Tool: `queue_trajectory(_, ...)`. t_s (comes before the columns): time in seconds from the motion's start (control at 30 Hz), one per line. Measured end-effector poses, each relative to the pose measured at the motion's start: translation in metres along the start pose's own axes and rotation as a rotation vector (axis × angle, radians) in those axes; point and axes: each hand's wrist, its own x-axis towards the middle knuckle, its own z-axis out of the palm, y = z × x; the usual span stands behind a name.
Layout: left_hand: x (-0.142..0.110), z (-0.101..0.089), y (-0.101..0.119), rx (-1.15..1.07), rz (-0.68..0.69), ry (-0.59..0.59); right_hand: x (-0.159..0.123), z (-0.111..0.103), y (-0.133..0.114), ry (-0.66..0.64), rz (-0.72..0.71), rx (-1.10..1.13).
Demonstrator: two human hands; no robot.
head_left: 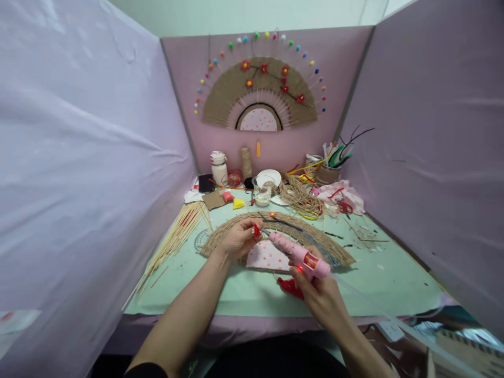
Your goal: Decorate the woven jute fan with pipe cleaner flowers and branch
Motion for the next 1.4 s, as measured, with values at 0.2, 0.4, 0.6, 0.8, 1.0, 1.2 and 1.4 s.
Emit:
queue_trajectory(0.2, -0.006, 0.000, 0.004, -0.028, -0.002, -0.018, -0.003, 0.005, 0.000, -0.005, -0.001, -0.025)
queue_trajectory(0.4, -0.007, -0.002, 0.000, -0.043, -0.008, -0.072, -0.003, 0.004, -0.004, 0.000, -0.013, -0.037)
queue_trajectory(0.6, -0.007, -0.002, -0.001, -0.041, -0.024, -0.064, -0.002, 0.005, -0.008, 0.034, -0.009, -0.028)
queue_trajectory(0.8, -0.007, -0.002, -0.001, -0.039, -0.020, -0.077, -0.002, 0.003, -0.006, -0.007, 0.025, -0.020)
queue_trajectory(1.0, -0.007, -0.002, -0.001, -0.032, -0.020, -0.072, -0.002, 0.003, -0.004, -0.008, 0.001, -0.019)
queue_trajectory(1.2, -0.006, -0.002, -0.001, -0.025, -0.009, -0.069, -0.002, 0.002, 0.000, 0.000, 0.001, -0.042)
queue_trajectory(1.4, -0.006, 0.000, -0.002, 0.003, 0.011, -0.055, -0.004, 0.000, 0.005, -0.043, -0.015, -0.109)
